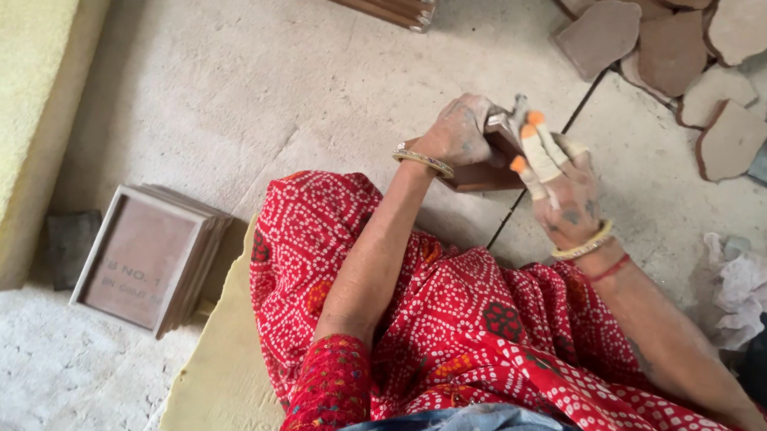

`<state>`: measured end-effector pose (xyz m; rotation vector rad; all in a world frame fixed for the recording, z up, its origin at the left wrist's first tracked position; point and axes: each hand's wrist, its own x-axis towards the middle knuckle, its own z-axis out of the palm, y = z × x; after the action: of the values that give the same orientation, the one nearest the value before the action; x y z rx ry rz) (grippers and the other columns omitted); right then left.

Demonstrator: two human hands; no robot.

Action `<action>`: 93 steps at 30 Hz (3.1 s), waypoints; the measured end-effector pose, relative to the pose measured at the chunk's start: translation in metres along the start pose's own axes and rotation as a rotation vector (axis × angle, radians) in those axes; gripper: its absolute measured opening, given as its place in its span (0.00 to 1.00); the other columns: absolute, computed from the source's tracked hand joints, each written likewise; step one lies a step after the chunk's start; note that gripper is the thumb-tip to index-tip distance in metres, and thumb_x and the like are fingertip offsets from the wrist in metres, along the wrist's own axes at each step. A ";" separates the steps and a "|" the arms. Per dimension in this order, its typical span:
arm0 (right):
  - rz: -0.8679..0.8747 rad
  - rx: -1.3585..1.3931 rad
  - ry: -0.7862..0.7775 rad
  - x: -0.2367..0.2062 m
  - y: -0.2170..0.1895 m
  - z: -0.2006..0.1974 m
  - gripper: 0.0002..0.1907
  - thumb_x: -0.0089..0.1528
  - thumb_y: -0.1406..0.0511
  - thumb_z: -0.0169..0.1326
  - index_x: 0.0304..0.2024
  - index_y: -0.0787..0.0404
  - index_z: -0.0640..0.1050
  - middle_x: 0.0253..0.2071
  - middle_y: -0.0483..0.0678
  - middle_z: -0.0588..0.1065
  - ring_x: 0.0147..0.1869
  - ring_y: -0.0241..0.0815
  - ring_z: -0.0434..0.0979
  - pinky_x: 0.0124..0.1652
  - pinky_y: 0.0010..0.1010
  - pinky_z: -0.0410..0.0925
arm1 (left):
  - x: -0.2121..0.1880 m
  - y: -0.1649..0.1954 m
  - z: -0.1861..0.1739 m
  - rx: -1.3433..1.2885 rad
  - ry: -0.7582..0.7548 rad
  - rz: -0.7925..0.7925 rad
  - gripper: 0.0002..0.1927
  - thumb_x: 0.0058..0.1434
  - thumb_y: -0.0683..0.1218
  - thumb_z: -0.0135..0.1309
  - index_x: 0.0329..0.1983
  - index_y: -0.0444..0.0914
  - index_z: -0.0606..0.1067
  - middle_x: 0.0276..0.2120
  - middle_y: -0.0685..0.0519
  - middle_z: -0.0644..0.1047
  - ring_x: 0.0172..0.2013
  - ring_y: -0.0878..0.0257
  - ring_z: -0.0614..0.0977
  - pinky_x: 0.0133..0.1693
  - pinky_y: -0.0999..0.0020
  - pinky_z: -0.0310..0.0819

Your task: The person sits on the floor and sands the edges and surfaces of small rectangular wooden frames using a sanding block. They handle each frame one at a time, turning it over to sand multiple sides, then place the finished frame aside and pick up the next one.

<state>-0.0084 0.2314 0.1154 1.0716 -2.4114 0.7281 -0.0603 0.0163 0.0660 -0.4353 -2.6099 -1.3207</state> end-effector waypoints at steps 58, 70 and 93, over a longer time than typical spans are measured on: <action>0.027 -0.272 -0.046 -0.093 0.087 0.037 0.13 0.68 0.70 0.52 0.54 0.70 0.75 0.56 0.60 0.73 0.62 0.56 0.72 0.61 0.48 0.68 | -0.019 0.007 -0.024 -0.467 -0.072 -0.437 0.16 0.43 0.39 0.71 0.36 0.38 0.82 0.33 0.52 0.85 0.30 0.64 0.85 0.38 0.68 0.85; 0.381 0.037 0.240 -0.096 0.106 0.052 0.09 0.63 0.73 0.48 0.45 0.68 0.76 0.31 0.57 0.73 0.32 0.53 0.72 0.36 0.45 0.67 | -0.036 -0.003 0.006 -0.637 0.265 -0.247 0.11 0.49 0.38 0.71 0.33 0.38 0.81 0.29 0.56 0.82 0.30 0.68 0.80 0.35 0.73 0.77; 0.177 0.160 0.331 -0.016 -0.036 0.042 0.13 0.68 0.72 0.48 0.53 0.70 0.78 0.50 0.62 0.78 0.38 0.43 0.79 0.34 0.30 0.73 | -0.030 0.046 -0.033 0.134 -0.208 -0.211 0.12 0.54 0.48 0.69 0.35 0.38 0.79 0.26 0.48 0.83 0.28 0.58 0.84 0.35 0.59 0.78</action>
<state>0.0236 0.1946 0.0847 0.7302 -2.2069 1.0810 -0.0150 0.0098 0.1114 -0.2968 -2.9665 -1.2051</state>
